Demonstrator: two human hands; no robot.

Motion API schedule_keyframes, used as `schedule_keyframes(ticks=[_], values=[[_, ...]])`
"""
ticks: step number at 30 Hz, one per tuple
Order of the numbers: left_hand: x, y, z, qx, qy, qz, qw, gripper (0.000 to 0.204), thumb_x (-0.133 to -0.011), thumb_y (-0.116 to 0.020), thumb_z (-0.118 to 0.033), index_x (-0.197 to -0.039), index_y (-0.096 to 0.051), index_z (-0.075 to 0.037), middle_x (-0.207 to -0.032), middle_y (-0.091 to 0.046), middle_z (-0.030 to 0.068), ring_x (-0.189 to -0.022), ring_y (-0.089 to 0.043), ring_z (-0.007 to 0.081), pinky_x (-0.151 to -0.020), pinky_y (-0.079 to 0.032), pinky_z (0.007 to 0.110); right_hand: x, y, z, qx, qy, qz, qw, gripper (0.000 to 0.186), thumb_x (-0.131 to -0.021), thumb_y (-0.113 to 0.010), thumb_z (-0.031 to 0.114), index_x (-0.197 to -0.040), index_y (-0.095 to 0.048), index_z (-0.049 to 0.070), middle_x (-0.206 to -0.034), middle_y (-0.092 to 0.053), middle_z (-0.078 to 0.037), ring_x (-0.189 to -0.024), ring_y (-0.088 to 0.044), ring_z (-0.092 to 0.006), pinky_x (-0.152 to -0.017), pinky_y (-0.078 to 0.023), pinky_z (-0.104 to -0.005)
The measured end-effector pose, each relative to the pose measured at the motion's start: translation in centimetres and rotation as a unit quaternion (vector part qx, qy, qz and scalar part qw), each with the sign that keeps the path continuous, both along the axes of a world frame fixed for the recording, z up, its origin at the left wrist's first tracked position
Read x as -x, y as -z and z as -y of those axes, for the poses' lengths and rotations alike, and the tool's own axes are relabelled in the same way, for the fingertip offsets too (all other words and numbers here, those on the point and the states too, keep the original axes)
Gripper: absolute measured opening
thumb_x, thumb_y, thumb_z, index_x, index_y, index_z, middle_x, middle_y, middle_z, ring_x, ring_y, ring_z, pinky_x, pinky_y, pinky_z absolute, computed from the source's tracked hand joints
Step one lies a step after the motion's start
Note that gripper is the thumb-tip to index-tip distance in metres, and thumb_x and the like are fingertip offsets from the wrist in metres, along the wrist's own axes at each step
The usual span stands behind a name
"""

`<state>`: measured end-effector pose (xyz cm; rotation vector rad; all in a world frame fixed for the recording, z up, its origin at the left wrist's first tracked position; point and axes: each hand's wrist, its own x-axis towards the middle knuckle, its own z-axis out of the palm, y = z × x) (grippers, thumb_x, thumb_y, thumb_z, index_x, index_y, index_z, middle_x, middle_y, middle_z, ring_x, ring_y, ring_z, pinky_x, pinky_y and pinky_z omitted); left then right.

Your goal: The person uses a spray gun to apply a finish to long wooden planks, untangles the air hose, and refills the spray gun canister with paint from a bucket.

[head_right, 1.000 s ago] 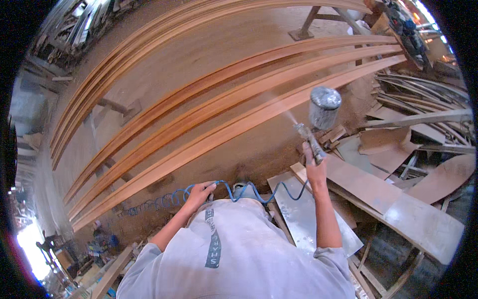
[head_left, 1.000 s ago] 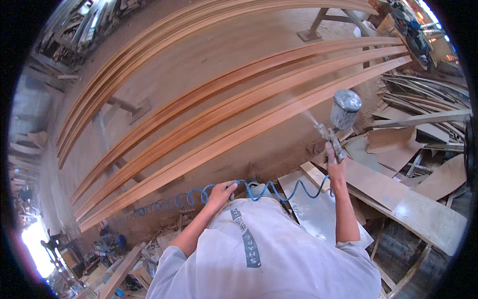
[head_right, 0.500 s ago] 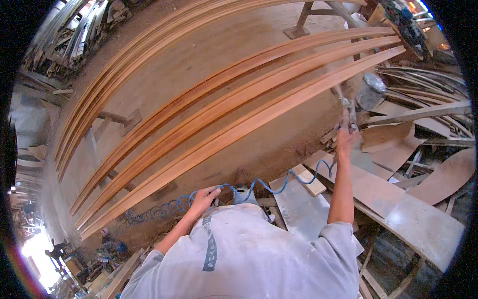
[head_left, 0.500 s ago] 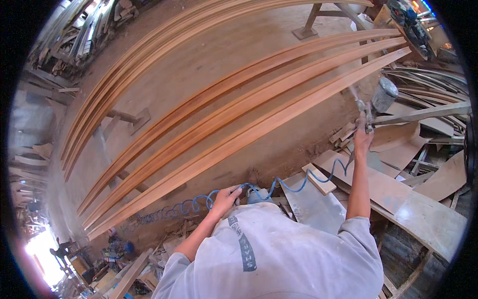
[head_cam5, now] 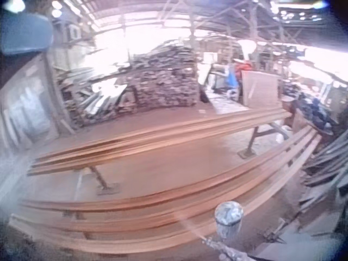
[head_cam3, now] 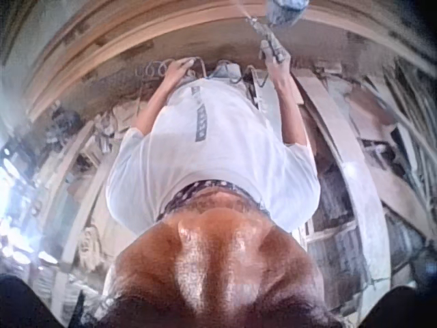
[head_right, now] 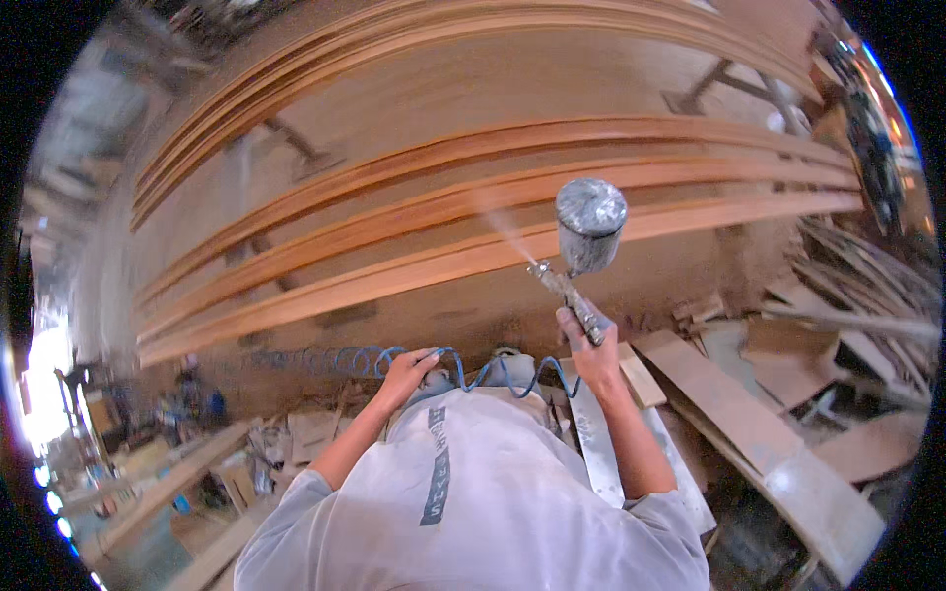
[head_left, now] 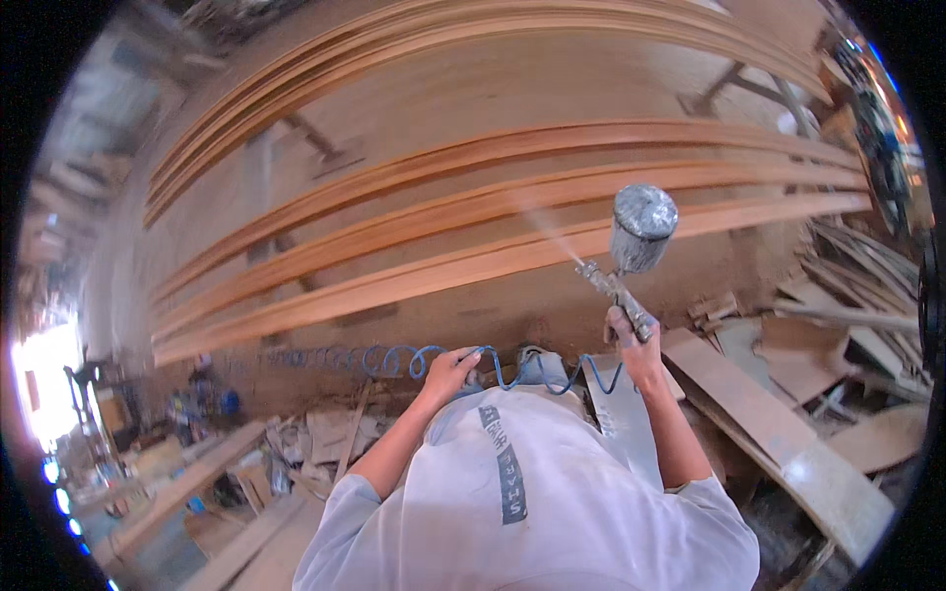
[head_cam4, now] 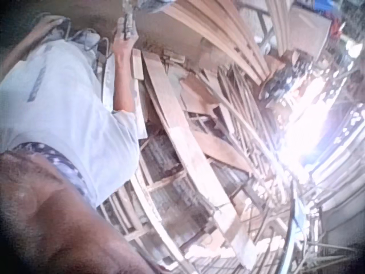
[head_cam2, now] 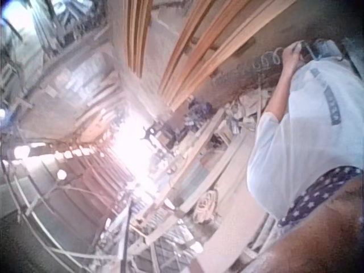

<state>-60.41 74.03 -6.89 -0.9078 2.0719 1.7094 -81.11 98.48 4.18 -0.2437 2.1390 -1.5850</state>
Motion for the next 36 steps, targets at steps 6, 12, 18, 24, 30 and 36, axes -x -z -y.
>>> schedule_keyframes(ticks=[6,12,18,24,30,36], values=[[-10.0,0.4,3.0,0.034,-0.117,0.021,0.992,0.037,-0.089,-0.056,-0.033,-0.113,-0.065,-0.006,-0.067,-0.064,0.0118,-0.06,-0.061,0.018,-0.059,-0.047,0.034,-7.6,1.0,10.1,0.029,-0.231,0.005,0.972,0.021,-0.087,-0.062,0.014,-0.102,-0.061,-0.001,-0.074,-0.06,-0.002,-0.069,-0.053,-0.009,-0.065,-0.046,-0.0281],[-20.6,0.5,5.2,0.065,-0.295,0.059,0.952,0.034,-0.09,-0.056,-0.03,-0.113,-0.065,-0.006,-0.069,-0.065,0.0083,-0.06,-0.059,0.0156,-0.059,-0.047,0.03,-18.1,3.5,23.3,0.004,-0.441,-0.006,0.898,0.021,-0.086,-0.064,0.023,-0.097,-0.06,0.006,-0.072,-0.057,-0.002,-0.066,-0.049,-0.0108,-0.062,-0.044,-0.0273],[-25.2,-0.8,6.0,0.051,-0.386,0.072,0.918,0.032,-0.09,-0.058,-0.025,-0.113,-0.065,-0.004,-0.072,-0.065,0.002,-0.059,-0.056,0.01,-0.056,-0.045,0.027,-26.5,3.5,33.6,0.022,-0.497,-0.076,0.864,0.032,-0.084,-0.066,0.037,-0.094,-0.061,0.007,-0.069,-0.059,-0.016,-0.063,-0.053,-0.0309,-0.06,-0.045,-0.0379],[-25.4,0.3,7.3,0.051,-0.359,0.035,0.931,0.034,-0.09,-0.057,-0.028,-0.114,-0.065,-0.004,-0.068,-0.064,0.005,-0.057,-0.056,0.0103,-0.055,-0.045,0.027,-25.8,4.6,33.1,0.044,-0.472,-0.097,0.875,0.031,-0.08,-0.071,0.034,-0.091,-0.06,0.007,-0.069,-0.06,-0.019,-0.063,-0.057,-0.0384,-0.059,-0.047,-0.0414],[-20.0,2.0,8.6,0.018,-0.242,0.027,0.97,0.034,-0.091,-0.056,-0.03,-0.112,-0.066,-0.006,-0.066,-0.063,0.0056,-0.057,-0.057,0.0121,-0.055,-0.045,0.028,-18.7,4.5,21.2,-0.004,-0.375,-0.08,0.924,0.019,-0.081,-0.07,0.018,-0.089,-0.061,0.003,-0.072,-0.063,-0.015,-0.06,-0.06,-0.0229,-0.059,-0.048,-0.0355],[-8.9,1.9,6.3,0.016,0.025,-0.015,0.999,0.036,-0.089,-0.055,-0.034,-0.112,-0.066,-0.008,-0.065,-0.063,0.009,-0.056,-0.059,0.0164,-0.056,-0.047,0.033,-14.3,3.1,6.2,-0.05,-0.175,0.038,0.983,0.023,-0.082,-0.07,0.019,-0.094,-0.061,0.001,-0.079,-0.065,-0.017,-0.071,-0.065,-0.0199,-0.061,-0.049,-0.0341]])
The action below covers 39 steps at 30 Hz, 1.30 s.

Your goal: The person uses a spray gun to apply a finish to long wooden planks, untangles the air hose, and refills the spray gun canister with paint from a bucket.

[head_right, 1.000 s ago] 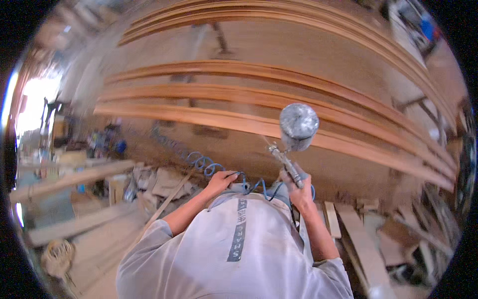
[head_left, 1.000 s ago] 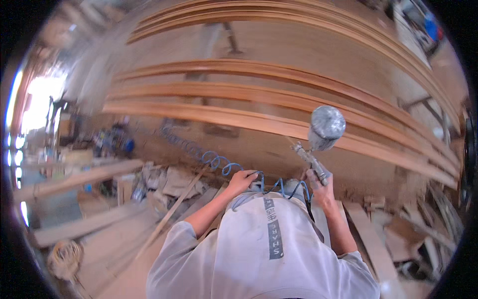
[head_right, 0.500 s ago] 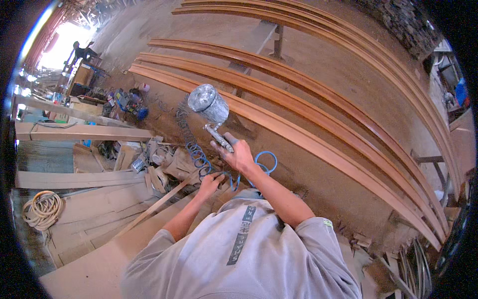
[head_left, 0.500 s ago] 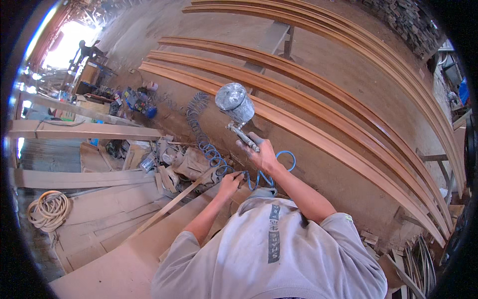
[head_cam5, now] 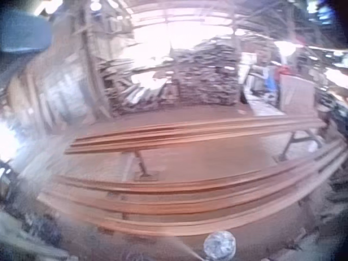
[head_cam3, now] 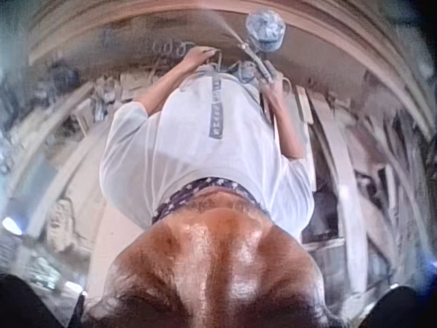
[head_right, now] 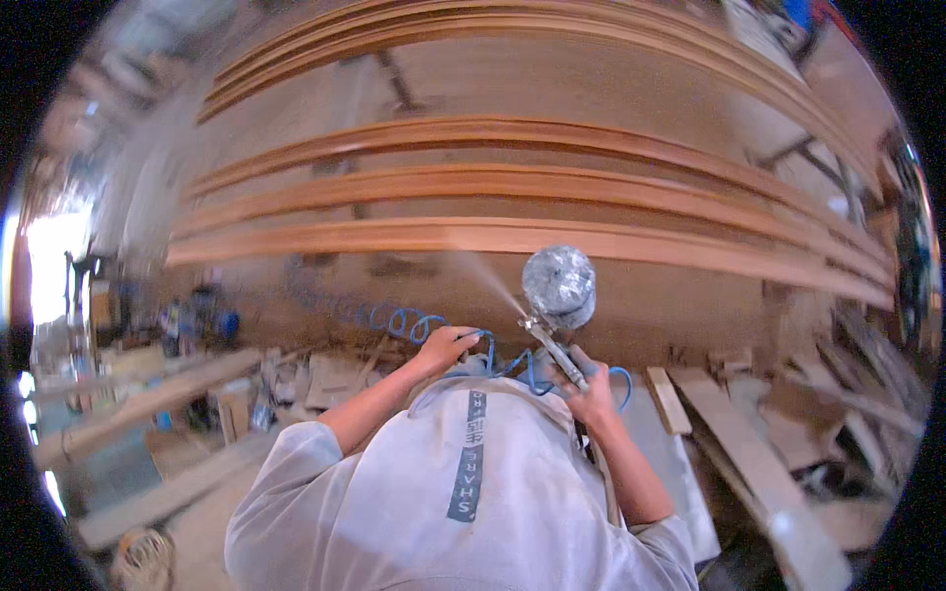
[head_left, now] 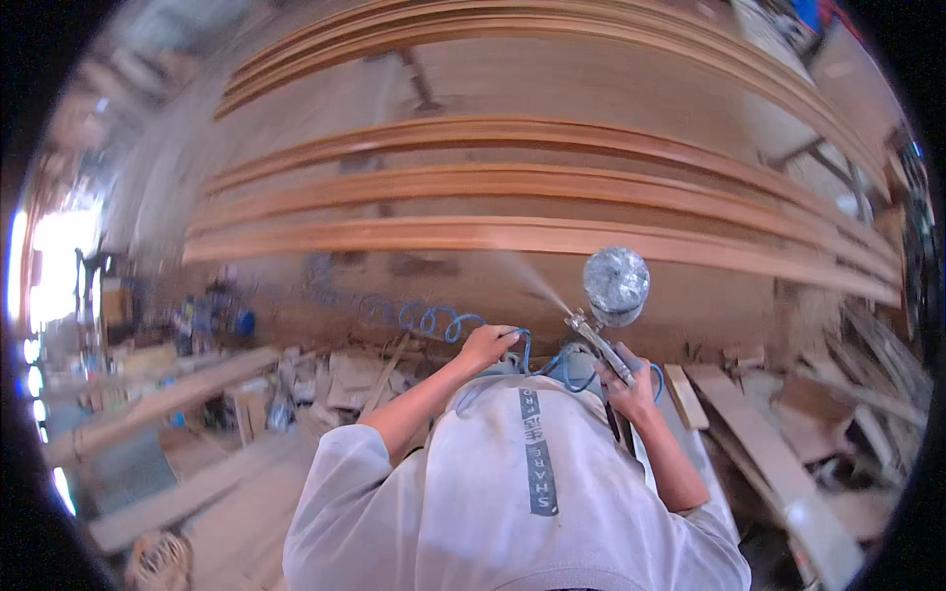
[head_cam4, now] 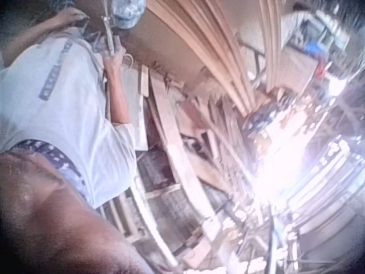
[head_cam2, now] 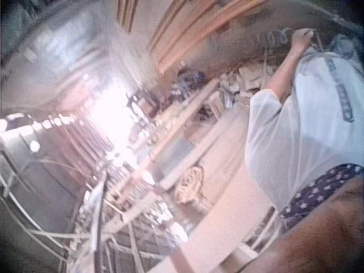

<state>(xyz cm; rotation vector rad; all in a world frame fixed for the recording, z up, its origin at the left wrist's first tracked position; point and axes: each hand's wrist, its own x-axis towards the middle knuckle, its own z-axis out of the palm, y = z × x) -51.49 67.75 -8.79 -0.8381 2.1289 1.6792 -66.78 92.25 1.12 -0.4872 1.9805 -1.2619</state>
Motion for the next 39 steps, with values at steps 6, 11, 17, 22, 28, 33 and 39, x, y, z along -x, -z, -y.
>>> schedule_keyframes(ticks=[6,11,17,22,28,33,39], values=[[10.0,0.3,-4.5,-0.058,0.139,0.018,0.988,0.037,-0.092,-0.053,-0.033,-0.115,-0.065,-0.006,-0.061,-0.06,0.0049,-0.054,-0.054,0.0122,-0.052,-0.044,0.029,2.8,-4.6,-7.4,-0.11,0.112,-0.104,0.982,0.025,-0.082,-0.069,0.026,-0.094,-0.062,0.005,-0.08,-0.064,-0.018,-0.073,-0.062,-0.036,-0.064,-0.048,-0.0376],[15.2,-0.4,-5.4,-0.102,0.219,0.099,0.965,0.036,-0.092,-0.056,-0.029,-0.116,-0.063,-0.003,-0.063,-0.059,0.003,-0.054,-0.053,0.0099,-0.051,-0.043,0.025,3.5,-3.0,-11.1,-0.085,0.292,-0.094,0.948,0.028,-0.082,-0.069,0.029,-0.089,-0.061,0.004,-0.072,-0.062,-0.016,-0.064,-0.059,-0.0292,-0.061,-0.046,-0.0373],[26.7,-1.5,-17.8,-0.105,0.286,0.104,0.947,0.034,-0.093,-0.053,-0.028,-0.117,-0.064,-0.007,-0.06,-0.056,-0.0001,-0.052,-0.051,0.0077,-0.048,-0.041,0.025,12.3,-0.6,-24.6,-0.093,0.37,-0.118,0.917,0.036,-0.082,-0.069,0.031,-0.097,-0.063,-0.001,-0.072,-0.062,-0.013,-0.063,-0.052,-0.0176,-0.06,-0.045,-0.034],[35.1,-2.0,-24.7,-0.093,0.334,0.05,0.937,0.036,-0.093,-0.054,-0.031,-0.114,-0.065,-0.003,-0.071,-0.061,-0.0005,-0.062,-0.052,0.0071,-0.055,-0.041,0.024,18.6,-0.9,-31.9,-0.06,0.478,-0.092,0.872,0.033,-0.084,-0.067,0.03,-0.095,-0.064,-0.001,-0.058,-0.05,-0.002,-0.057,-0.044,-0.0093,-0.053,-0.041,-0.0293],[44.5,-4.2,-33.5,-0.098,0.367,0.007,0.925,0.035,-0.093,-0.055,-0.029,-0.115,-0.065,-0.005,-0.07,-0.058,-0.002,-0.061,-0.051,0.0062,-0.053,-0.041,0.024,27.0,0.7,-39.6,-0.037,0.554,-0.138,0.82,0.027,-0.086,-0.064,0.029,-0.085,-0.062,0.002,-0.056,-0.05,0.001,-0.054,-0.043,-0.0075,-0.05,-0.039,-0.0279],[51.8,-2.3,-39.2,-0.154,0.383,0.0,0.911,0.034,-0.093,-0.057,-0.028,-0.117,-0.064,-0.005,-0.071,-0.058,-0.0026,-0.057,-0.05,0.0053,-0.048,-0.039,0.022,34.0,0.2,-45.7,-0.059,0.578,-0.155,0.799,0.032,-0.087,-0.064,0.034,-0.082,-0.064,0.002,-0.057,-0.048,0.003,-0.054,-0.042,-0.0071,-0.049,-0.037,-0.0265],[59.2,-2.9,-46.2,-0.156,0.397,-0.001,0.905,0.034,-0.093,-0.055,-0.03,-0.11,-0.067,-0.003,-0.06,-0.054,-0.0025,-0.054,-0.049,0.0058,-0.049,-0.039,0.024,41.8,-1.7,-52.3,-0.077,0.615,-0.146,0.771,0.032,-0.086,-0.065,0.037,-0.09,-0.068,0.005,-0.059,-0.047,0.007,-0.055,-0.041,-0.0047,-0.049,-0.035,-0.0246]])
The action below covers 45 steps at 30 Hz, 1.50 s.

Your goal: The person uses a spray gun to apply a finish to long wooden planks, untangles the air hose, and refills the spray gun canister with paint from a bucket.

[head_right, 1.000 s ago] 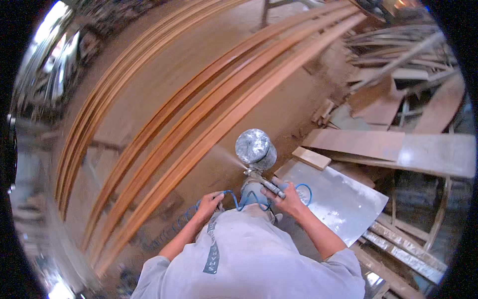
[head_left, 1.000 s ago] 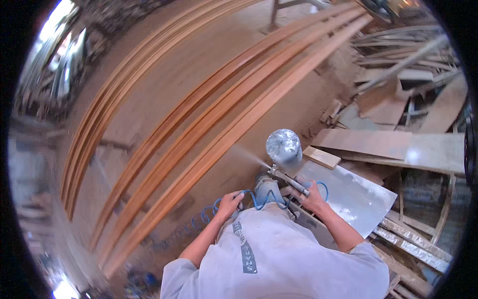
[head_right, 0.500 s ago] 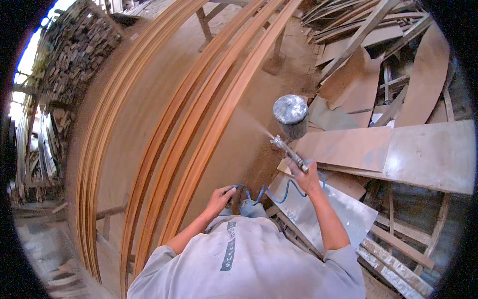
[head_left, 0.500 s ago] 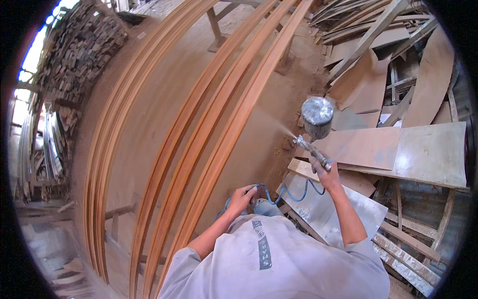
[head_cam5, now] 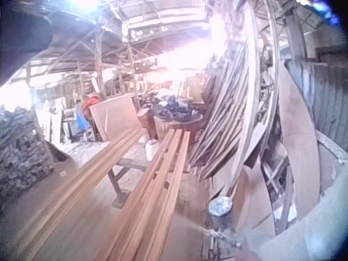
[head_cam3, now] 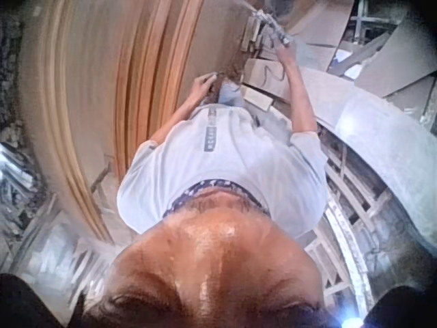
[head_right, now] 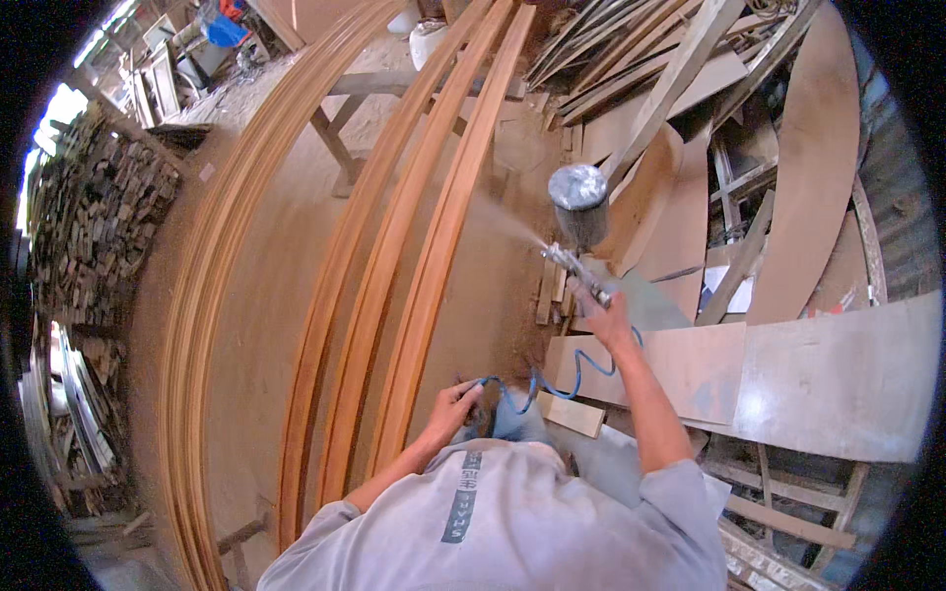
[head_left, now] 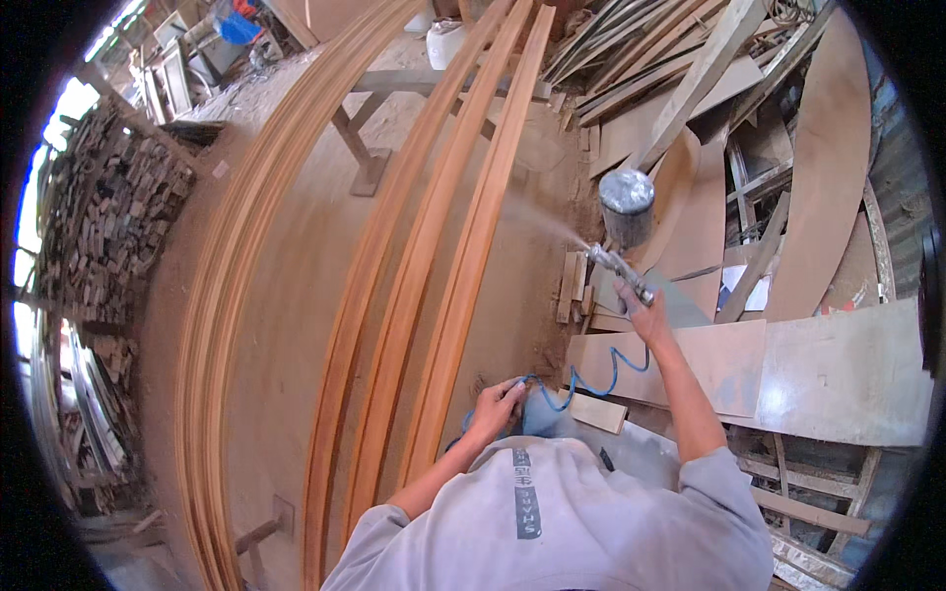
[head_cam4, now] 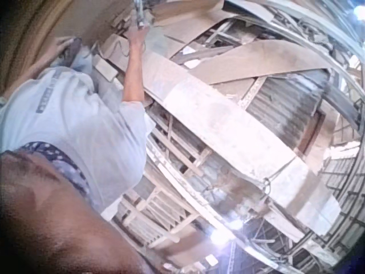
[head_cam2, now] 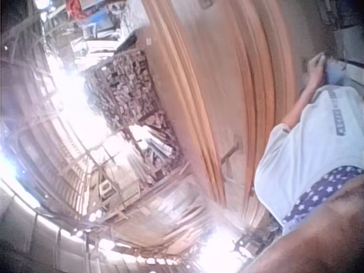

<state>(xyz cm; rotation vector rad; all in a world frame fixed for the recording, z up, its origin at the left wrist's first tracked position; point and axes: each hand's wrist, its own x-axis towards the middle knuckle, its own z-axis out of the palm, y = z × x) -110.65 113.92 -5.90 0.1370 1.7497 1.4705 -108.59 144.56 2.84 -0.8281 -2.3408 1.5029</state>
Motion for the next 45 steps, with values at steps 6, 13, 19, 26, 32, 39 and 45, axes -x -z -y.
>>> schedule_keyframes(ticks=[6,13,19,26,32,39,45], values=[[6.4,1.7,-5.6,0.035,0.025,-0.028,0.999,0.037,-0.092,-0.057,-0.033,-0.116,-0.064,-0.007,-0.066,-0.059,-0.0006,-0.055,-0.051,0.0065,-0.05,-0.04,0.024,10.4,0.2,-8.8,-0.004,0.036,-0.04,0.999,0.035,-0.087,-0.065,0.038,-0.099,-0.07,0.006,-0.058,-0.046,0.007,-0.054,-0.042,-0.0042,-0.049,-0.035,-0.024],[17.9,3.1,-15.5,0.063,-0.015,-0.013,0.998,0.034,-0.092,-0.055,-0.032,-0.116,-0.065,-0.01,-0.064,-0.059,0.0001,-0.053,-0.051,0.0068,-0.048,-0.041,0.025,24.5,1.9,-23.5,-0.009,0.041,-0.077,0.996,0.034,-0.087,-0.063,0.039,-0.089,-0.069,0.005,-0.058,-0.051,0.004,-0.054,-0.046,-0.0057,-0.051,-0.037,-0.0247],[25.3,0.7,-26.0,0.068,-0.046,0.029,0.996,0.033,-0.094,-0.053,-0.028,-0.114,-0.065,-0.005,-0.059,-0.056,0.0002,-0.05,-0.05,0.0061,-0.046,-0.04,0.023,37.1,2.0,-36.0,0.02,0.055,-0.071,0.996,0.034,-0.088,-0.061,0.04,-0.073,-0.058,0.009,-0.055,-0.049,0.003,-0.047,-0.042,-0.0048,-0.043,-0.031,-0.0233],[31.8,-1.3,-32.3,0.109,-0.071,0.08,0.988,0.032,-0.095,-0.051,-0.029,-0.111,-0.066,-0.006,-0.059,-0.056,-0.0002,-0.052,-0.05,0.0061,-0.049,-0.041,0.024,50.2,0.3,-46.8,0.054,0.105,-0.109,0.987,0.042,-0.086,-0.059,0.05,-0.072,-0.056,0.01,-0.053,-0.05,0.002,-0.038,-0.038,-0.0058,-0.035,-0.027,-0.0225],[34.6,-1.6,-35.7,0.106,-0.078,0.095,0.987,0.033,-0.094,-0.053,-0.029,-0.117,-0.064,-0.008,-0.062,-0.059,0.0,-0.053,-0.051,0.0056,-0.051,-0.041,0.023,60.2,-1.8,-53.0,0.003,0.126,-0.163,0.979,0.046,-0.085,-0.058,0.053,-0.071,-0.055,0.009,-0.052,-0.048,0.001,-0.037,-0.04,-0.0078,-0.034,-0.028,-0.0248],[35.3,-1.8,-36.9,0.113,-0.114,0.09,0.983,0.034,-0.094,-0.054,-0.028,-0.12,-0.062,-0.008,-0.063,-0.059,-0.0003,-0.054,-0.051,0.0054,-0.051,-0.042,0.022,68.9,-2.5,-58.4,-0.018,0.181,-0.088,0.979,0.051,-0.084,-0.059,0.052,-0.073,-0.061,0.003,-0.055,-0.057,-0.004,-0.047,-0.053,-0.0132,-0.047,-0.042,-0.0295],[34.8,-3.6,-36.9,0.135,-0.131,0.08,0.979,0.034,-0.093,-0.056,-0.029,-0.118,-0.064,-0.008,-0.063,-0.059,-0.001,-0.054,-0.051,0.0049,-0.051,-0.042,0.022,69.3,-2.2,-57.8,-0.052,0.133,-0.113,0.983,0.058,-0.081,-0.057,0.063,-0.072,-0.061,0.006,-0.056,-0.054,-0.002,-0.049,-0.05,-0.0117,-0.045,-0.038,-0.028]])
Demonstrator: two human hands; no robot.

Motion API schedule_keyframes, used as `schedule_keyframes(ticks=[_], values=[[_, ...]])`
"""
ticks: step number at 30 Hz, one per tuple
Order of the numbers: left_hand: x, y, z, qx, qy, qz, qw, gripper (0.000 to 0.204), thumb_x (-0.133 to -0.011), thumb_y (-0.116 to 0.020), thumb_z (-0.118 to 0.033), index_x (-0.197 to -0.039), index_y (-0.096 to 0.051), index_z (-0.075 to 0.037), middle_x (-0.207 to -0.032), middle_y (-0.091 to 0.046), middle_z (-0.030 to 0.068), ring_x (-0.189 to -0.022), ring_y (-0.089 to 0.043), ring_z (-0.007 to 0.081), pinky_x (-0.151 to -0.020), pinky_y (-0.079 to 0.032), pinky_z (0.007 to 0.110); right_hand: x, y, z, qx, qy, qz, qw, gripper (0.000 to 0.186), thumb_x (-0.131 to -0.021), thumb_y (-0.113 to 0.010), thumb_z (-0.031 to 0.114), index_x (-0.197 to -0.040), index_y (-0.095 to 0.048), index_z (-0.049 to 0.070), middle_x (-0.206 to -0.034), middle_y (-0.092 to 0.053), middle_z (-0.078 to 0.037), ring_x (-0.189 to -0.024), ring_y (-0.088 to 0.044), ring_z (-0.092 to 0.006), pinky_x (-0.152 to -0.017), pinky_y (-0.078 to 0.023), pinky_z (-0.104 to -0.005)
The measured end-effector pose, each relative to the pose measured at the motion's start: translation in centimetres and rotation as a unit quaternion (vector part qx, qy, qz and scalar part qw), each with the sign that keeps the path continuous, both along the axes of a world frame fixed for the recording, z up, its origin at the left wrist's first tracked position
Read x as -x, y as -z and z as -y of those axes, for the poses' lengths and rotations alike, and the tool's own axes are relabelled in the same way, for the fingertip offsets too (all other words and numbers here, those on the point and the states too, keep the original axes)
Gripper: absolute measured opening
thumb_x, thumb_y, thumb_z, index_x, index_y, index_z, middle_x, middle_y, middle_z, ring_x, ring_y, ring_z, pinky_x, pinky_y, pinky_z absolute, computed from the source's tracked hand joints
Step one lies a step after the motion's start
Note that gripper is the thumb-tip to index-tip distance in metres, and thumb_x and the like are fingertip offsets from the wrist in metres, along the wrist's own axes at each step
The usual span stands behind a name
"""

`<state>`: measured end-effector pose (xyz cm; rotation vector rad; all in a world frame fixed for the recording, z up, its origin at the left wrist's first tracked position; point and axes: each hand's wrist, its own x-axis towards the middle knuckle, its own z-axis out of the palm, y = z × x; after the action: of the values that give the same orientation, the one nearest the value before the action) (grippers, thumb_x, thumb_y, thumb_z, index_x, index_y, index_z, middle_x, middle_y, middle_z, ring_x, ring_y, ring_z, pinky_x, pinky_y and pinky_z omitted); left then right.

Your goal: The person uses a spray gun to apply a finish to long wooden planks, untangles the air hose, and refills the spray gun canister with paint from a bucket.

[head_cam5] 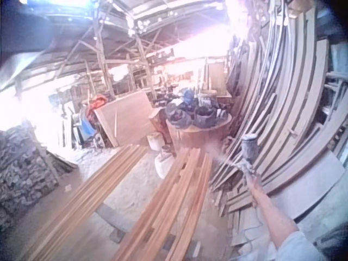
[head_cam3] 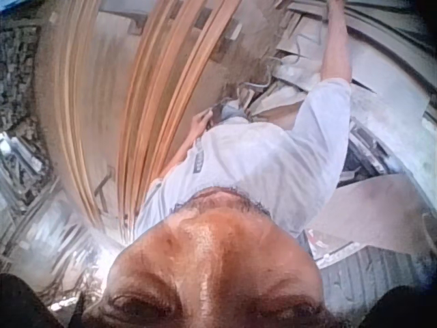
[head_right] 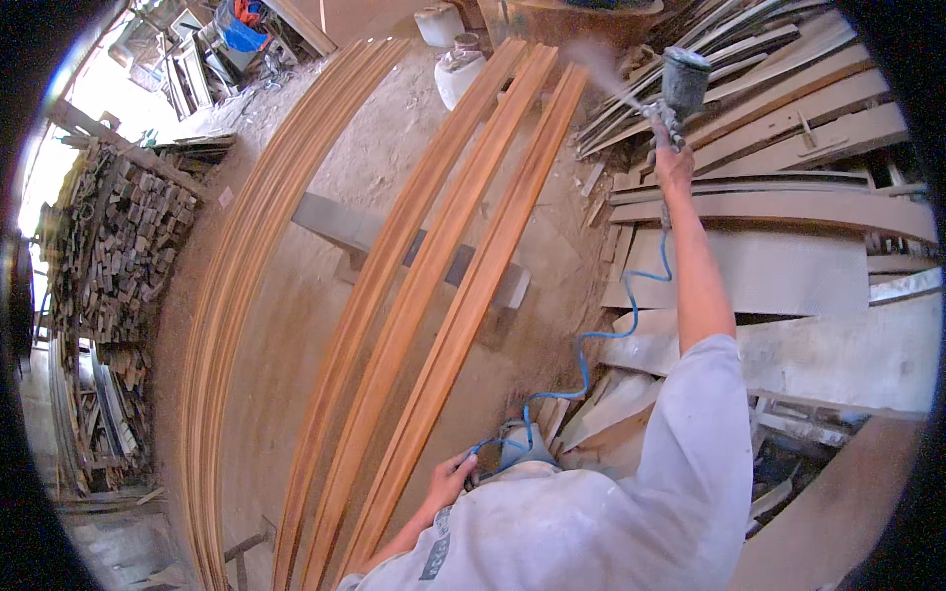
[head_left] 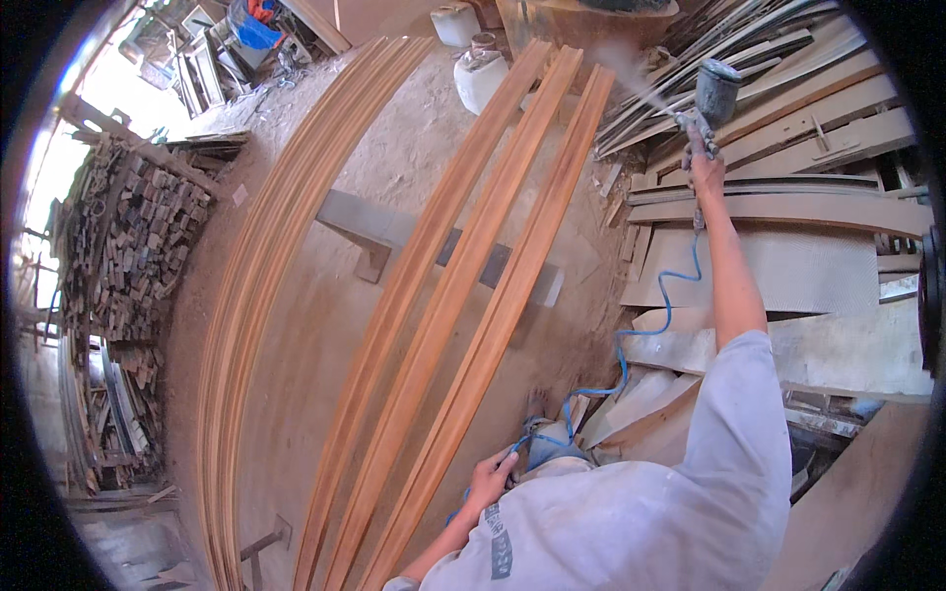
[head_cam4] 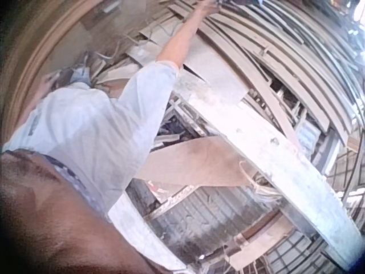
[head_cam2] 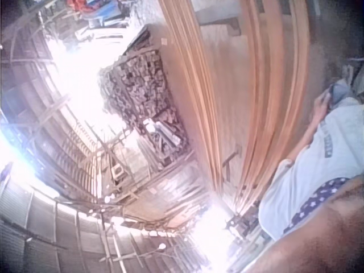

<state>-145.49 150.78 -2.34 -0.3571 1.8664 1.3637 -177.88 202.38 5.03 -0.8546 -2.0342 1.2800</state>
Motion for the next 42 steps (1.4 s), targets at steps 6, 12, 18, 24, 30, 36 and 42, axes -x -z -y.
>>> schedule_keyframes(ticks=[6,12,18,24,30,36,42], values=[[-4.6,5.1,2.8,-0.034,-0.032,-0.025,0.999,0.036,-0.092,-0.057,-0.033,-0.117,-0.065,-0.008,-0.066,-0.061,0.0,-0.059,-0.053,0.0067,-0.055,-0.043,0.024,-10.1,0.2,7.2,0.042,-0.09,0.106,0.989,0.048,-0.084,-0.06,0.051,-0.068,-0.06,0.007,-0.056,-0.052,0.0,-0.052,-0.051,-0.0104,-0.048,-0.039,-0.0289],[-9.6,7.3,6.3,-0.019,-0.004,-0.028,0.999,0.036,-0.091,-0.056,-0.036,-0.112,-0.066,-0.009,-0.069,-0.064,0.0007,-0.065,-0.057,0.0108,-0.062,-0.047,0.028,-24.7,0.8,16.7,0.067,-0.166,0.142,0.973,0.036,-0.088,-0.061,0.037,-0.066,-0.058,0.009,-0.057,-0.049,0.003,-0.054,-0.044,-0.007,-0.05,-0.035,-0.0258],[-14.8,5.9,8.9,-0.03,-0.08,-0.006,0.996,0.035,-0.091,-0.054,-0.033,-0.11,-0.067,-0.007,-0.061,-0.058,0.003,-0.053,-0.054,0.0103,-0.052,-0.045,0.029,-38.3,1.1,24.0,-0.03,-0.402,0.167,0.9,0.03,-0.086,-0.063,0.027,-0.071,-0.057,0.002,-0.059,-0.052,0.001,-0.054,-0.045,-0.0079,-0.049,-0.036,-0.0269],[-22.2,7.6,12.8,0.01,-0.103,-0.056,0.993,0.036,-0.092,-0.053,-0.036,-0.113,-0.066,-0.01,-0.062,-0.059,0.006,-0.053,-0.055,0.0148,-0.053,-0.045,0.031,-44.4,0.2,31.3,-0.082,-0.589,0.24,0.768,0.019,-0.078,-0.068,0.016,-0.087,-0.059,0.003,-0.061,-0.054,-0.007,-0.055,-0.054,-0.0153,-0.053,-0.044,-0.0298],[-29.4,9.2,13.0,0.077,-0.232,-0.093,0.965,0.035,-0.089,-0.055,-0.034,-0.112,-0.066,-0.011,-0.075,-0.064,0.0174,-0.069,-0.062,0.0306,-0.066,-0.047,0.041,-46.0,-0.6,41.0,-0.078,-0.759,0.272,0.586,0.026,-0.073,-0.072,0.013,-0.095,-0.062,0.003,-0.076,-0.065,-0.013,-0.067,-0.065,-0.0281,-0.062,-0.05,-0.0334],[-36.2,9.5,14.6,0.206,-0.327,-0.148,0.91,0.036,-0.089,-0.054,-0.036,-0.108,-0.066,-0.008,-0.093,-0.065,0.0214,-0.084,-0.063,0.039,-0.075,-0.048,0.044,-47.2,0.9,53.1,-0.062,-0.891,0.144,0.427,0.03,-0.075,-0.073,0.02,-0.097,-0.062,0.004,-0.078,-0.065,-0.016,-0.068,-0.064,-0.0321,-0.063,-0.05,-0.0383],[-43.0,12.1,14.7,0.271,-0.388,-0.098,0.875,0.033,-0.089,-0.053,-0.036,-0.108,-0.066,-0.012,-0.094,-0.065,0.0216,-0.088,-0.062,0.0385,-0.077,-0.048,0.045,-53.5,3.3,65.0,-0.009,-0.938,0.108,0.328,0.024,-0.081,-0.07,0.024,-0.092,-0.059,0.006,-0.072,-0.062,-0.016,-0.063,-0.062,-0.0284,-0.061,-0.049,-0.0369]])
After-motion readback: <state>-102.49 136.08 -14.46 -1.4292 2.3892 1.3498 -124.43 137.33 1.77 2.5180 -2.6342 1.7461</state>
